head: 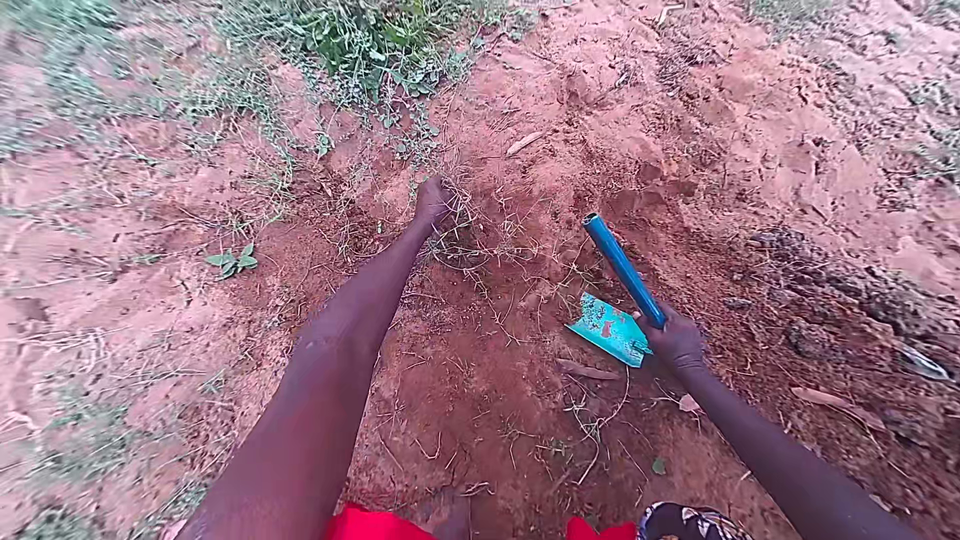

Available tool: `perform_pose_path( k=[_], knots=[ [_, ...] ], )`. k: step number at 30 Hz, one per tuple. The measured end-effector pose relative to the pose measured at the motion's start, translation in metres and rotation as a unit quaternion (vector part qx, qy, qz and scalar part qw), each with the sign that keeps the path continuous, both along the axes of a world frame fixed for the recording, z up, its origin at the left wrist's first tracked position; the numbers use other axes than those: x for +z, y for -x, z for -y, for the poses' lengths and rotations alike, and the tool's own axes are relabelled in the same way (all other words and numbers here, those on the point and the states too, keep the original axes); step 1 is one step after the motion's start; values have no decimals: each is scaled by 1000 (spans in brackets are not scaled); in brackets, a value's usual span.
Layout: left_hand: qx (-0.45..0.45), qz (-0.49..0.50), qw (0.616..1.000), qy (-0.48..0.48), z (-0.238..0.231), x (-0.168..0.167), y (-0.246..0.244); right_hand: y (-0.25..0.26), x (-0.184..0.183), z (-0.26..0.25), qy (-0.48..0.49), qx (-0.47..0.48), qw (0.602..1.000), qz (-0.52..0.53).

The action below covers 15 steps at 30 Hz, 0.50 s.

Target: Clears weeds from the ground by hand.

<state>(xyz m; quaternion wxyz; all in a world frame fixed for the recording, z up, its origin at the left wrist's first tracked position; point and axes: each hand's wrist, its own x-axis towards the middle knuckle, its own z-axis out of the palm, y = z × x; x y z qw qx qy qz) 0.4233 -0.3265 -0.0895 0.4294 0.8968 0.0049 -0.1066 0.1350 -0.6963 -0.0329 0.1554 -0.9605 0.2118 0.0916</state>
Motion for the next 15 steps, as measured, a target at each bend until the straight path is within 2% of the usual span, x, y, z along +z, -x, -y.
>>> perform_pose_path(
  k=[4, 6, 10, 13, 15],
  knots=[
    [-74, 21, 993, -94, 4, 18, 17, -1, 3, 0, 2, -8, 1000, -16],
    [-155, 15, 980, -128, 15, 20, 53, -2, 6, -1, 4, -12, 1000, -24],
    [-186, -87, 964, -168, 22, 15, 129, -4, 6, -2, 6, -14, 999, -49],
    [-300, -173, 914, -212, 22, 25, 185, -6, 7, 1, -10, -24, 996, -82],
    [-362, -185, 881, -244, 23, 25, 214, -7, 11, 3, -23, -31, 994, -102]
  ],
)
